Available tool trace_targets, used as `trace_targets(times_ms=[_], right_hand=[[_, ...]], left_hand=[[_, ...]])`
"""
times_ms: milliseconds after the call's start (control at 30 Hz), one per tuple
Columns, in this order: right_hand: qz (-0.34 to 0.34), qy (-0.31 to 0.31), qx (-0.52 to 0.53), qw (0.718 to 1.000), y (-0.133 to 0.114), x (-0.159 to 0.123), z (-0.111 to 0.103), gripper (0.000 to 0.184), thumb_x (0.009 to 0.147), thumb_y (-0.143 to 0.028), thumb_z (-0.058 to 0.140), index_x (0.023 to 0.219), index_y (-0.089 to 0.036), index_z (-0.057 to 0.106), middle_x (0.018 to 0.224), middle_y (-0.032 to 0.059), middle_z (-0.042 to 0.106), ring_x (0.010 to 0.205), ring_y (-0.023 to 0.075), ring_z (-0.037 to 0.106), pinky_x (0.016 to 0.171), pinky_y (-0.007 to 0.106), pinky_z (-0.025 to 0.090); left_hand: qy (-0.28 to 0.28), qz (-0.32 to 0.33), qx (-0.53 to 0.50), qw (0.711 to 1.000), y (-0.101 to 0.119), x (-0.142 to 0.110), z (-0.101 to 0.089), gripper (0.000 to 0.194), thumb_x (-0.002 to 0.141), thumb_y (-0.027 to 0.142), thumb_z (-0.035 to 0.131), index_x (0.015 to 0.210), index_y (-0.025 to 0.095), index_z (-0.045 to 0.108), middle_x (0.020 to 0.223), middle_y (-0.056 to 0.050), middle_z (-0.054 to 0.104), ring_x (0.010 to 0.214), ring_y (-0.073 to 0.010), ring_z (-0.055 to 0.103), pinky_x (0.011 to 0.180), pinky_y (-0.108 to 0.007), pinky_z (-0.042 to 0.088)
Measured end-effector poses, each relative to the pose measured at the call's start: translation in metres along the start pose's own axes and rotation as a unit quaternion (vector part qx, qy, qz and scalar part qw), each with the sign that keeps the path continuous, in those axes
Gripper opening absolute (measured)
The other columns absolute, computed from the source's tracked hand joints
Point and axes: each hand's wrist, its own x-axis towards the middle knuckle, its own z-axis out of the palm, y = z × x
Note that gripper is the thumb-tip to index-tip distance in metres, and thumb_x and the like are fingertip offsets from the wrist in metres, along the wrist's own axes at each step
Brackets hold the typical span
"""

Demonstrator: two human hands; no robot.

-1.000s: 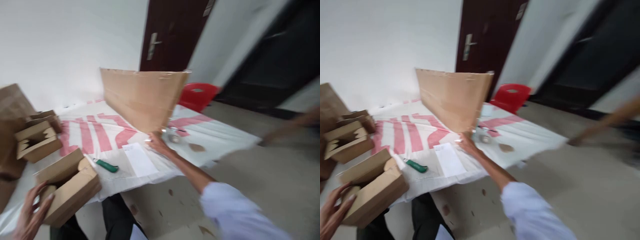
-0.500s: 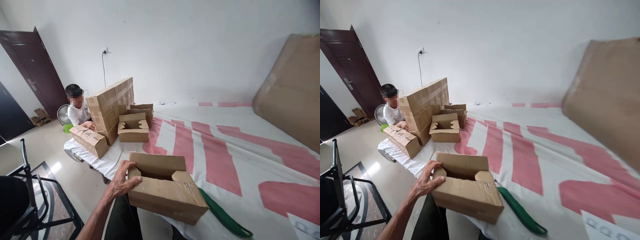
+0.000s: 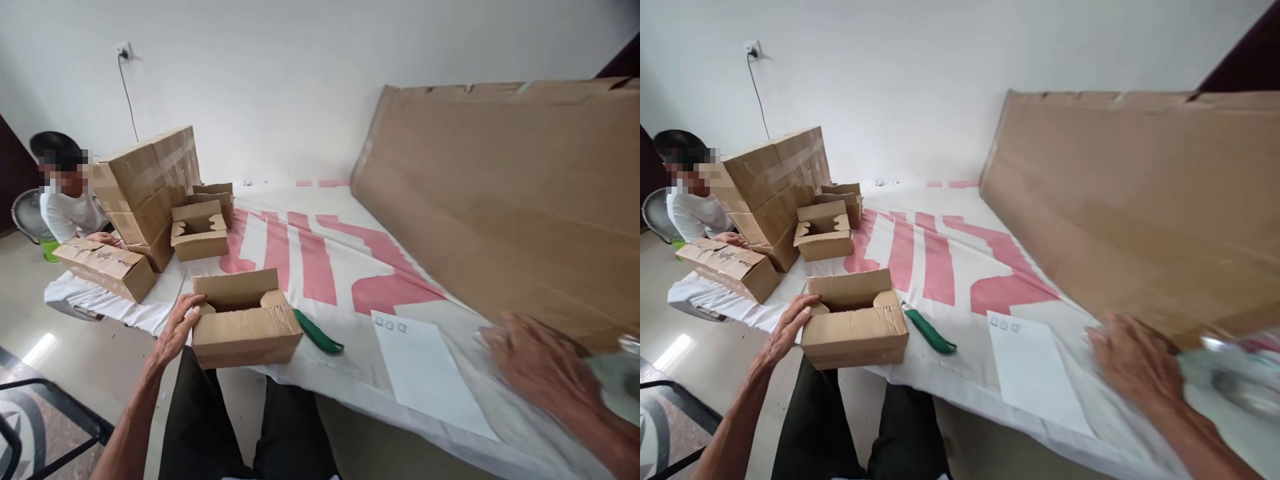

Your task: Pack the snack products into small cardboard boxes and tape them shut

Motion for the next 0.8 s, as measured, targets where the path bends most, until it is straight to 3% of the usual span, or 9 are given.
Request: trace_targets(times_ms=[67, 133, 267, 367, 467, 533, 633, 700, 800], right_hand=[[0.047, -0.004, 0.001, 0.999, -0.001, 0.013, 0.013, 0.080, 0.099, -0.074, 0.023, 0.107, -0.016, 0.078, 0.089, 0.0352, 0.068, 0.091, 0.0431, 0.069, 0.075, 0.061, 0.049], [0.048, -0.009, 0.037, 0.998, -0.029, 0.025, 0.014, 0.073, 0.100, -0.069, 0.031, 0.117, -0.012, 0.074, 0.106, 0.0363, 0.070, 0.106, 0.0446, 0.068, 0.087, 0.061, 0.052], [-0.083, -0.060, 0.209, 0.972, -0.142, 0.042, -0.011, 0.038, 0.102, -0.046, 0.049, 0.119, -0.021, 0.071, 0.124, 0.0211, 0.074, 0.118, 0.0337, 0.069, 0.105, 0.051, 0.054], [-0.190, -0.137, 0.294, 0.926, -0.230, 0.046, -0.032, 0.033, 0.102, -0.042, 0.059, 0.126, -0.022, 0.069, 0.128, 0.0149, 0.074, 0.121, 0.0309, 0.069, 0.104, 0.049, 0.057], [-0.266, -0.190, 0.322, 0.889, -0.286, 0.042, -0.048, 0.041, 0.096, -0.039, 0.072, 0.133, -0.023, 0.065, 0.133, 0.0126, 0.072, 0.123, 0.0313, 0.067, 0.103, 0.049, 0.059], [-0.290, -0.189, 0.320, 0.882, -0.302, 0.035, -0.054, 0.037, 0.095, -0.033, 0.074, 0.130, -0.024, 0.066, 0.126, 0.0110, 0.074, 0.117, 0.0301, 0.069, 0.099, 0.048, 0.060], [-0.329, -0.126, 0.283, 0.892, -0.304, 0.013, -0.054, 0.014, 0.099, -0.019, 0.062, 0.109, -0.023, 0.072, 0.103, 0.0095, 0.075, 0.099, 0.0271, 0.069, 0.089, 0.045, 0.061], [-0.353, -0.088, 0.260, 0.894, -0.300, -0.007, -0.051, 0.024, 0.101, -0.011, 0.052, 0.103, -0.024, 0.073, 0.096, 0.0094, 0.074, 0.092, 0.0255, 0.068, 0.086, 0.043, 0.060], [-0.359, -0.063, 0.256, 0.895, -0.293, -0.034, -0.048, 0.036, 0.099, -0.008, 0.047, 0.120, -0.025, 0.071, 0.105, 0.0108, 0.074, 0.098, 0.0261, 0.069, 0.090, 0.045, 0.061]], left_hand=[[-0.004, 0.008, -0.012, 1.000, -0.004, 0.003, -0.003, 0.053, 0.102, 0.064, 0.052, 0.132, 0.026, 0.072, 0.141, -0.010, 0.059, 0.142, -0.0317, 0.051, 0.125, -0.046, 0.039], [-0.012, 0.007, -0.028, 1.000, -0.007, 0.005, -0.006, 0.056, 0.100, 0.066, 0.055, 0.133, 0.025, 0.074, 0.143, -0.011, 0.059, 0.143, -0.0330, 0.051, 0.125, -0.046, 0.039], [-0.024, -0.001, -0.054, 0.998, -0.012, 0.007, -0.010, 0.056, 0.098, 0.065, 0.060, 0.134, 0.025, 0.075, 0.150, -0.011, 0.057, 0.149, -0.0356, 0.046, 0.128, -0.049, 0.036], [-0.043, 0.013, -0.061, 0.997, -0.012, 0.006, -0.013, 0.060, 0.096, 0.067, 0.063, 0.138, 0.024, 0.073, 0.156, -0.012, 0.054, 0.153, -0.0374, 0.042, 0.129, -0.051, 0.034], [-0.088, 0.016, -0.074, 0.993, -0.010, 0.003, -0.017, 0.071, 0.090, 0.072, 0.068, 0.146, 0.027, 0.066, 0.161, -0.013, 0.049, 0.152, -0.0396, 0.043, 0.122, -0.050, 0.045], [-0.116, 0.014, -0.072, 0.991, -0.010, 0.000, -0.020, 0.078, 0.086, 0.073, 0.073, 0.151, 0.030, 0.061, 0.164, -0.013, 0.045, 0.150, -0.0408, 0.045, 0.114, -0.049, 0.052], [-0.128, 0.013, -0.031, 0.991, -0.011, -0.005, -0.023, 0.088, 0.081, 0.072, 0.078, 0.156, 0.033, 0.055, 0.167, -0.013, 0.042, 0.150, -0.0425, 0.045, 0.110, -0.050, 0.055], [-0.128, 0.013, -0.001, 0.992, -0.013, -0.007, -0.024, 0.096, 0.077, 0.072, 0.082, 0.159, 0.033, 0.051, 0.168, -0.014, 0.040, 0.150, -0.0438, 0.044, 0.111, -0.052, 0.054], [-0.137, 0.023, 0.020, 0.990, -0.013, -0.010, -0.023, 0.114, 0.067, 0.074, 0.088, 0.163, 0.032, 0.044, 0.169, -0.016, 0.036, 0.152, -0.0467, 0.041, 0.112, -0.056, 0.053]])
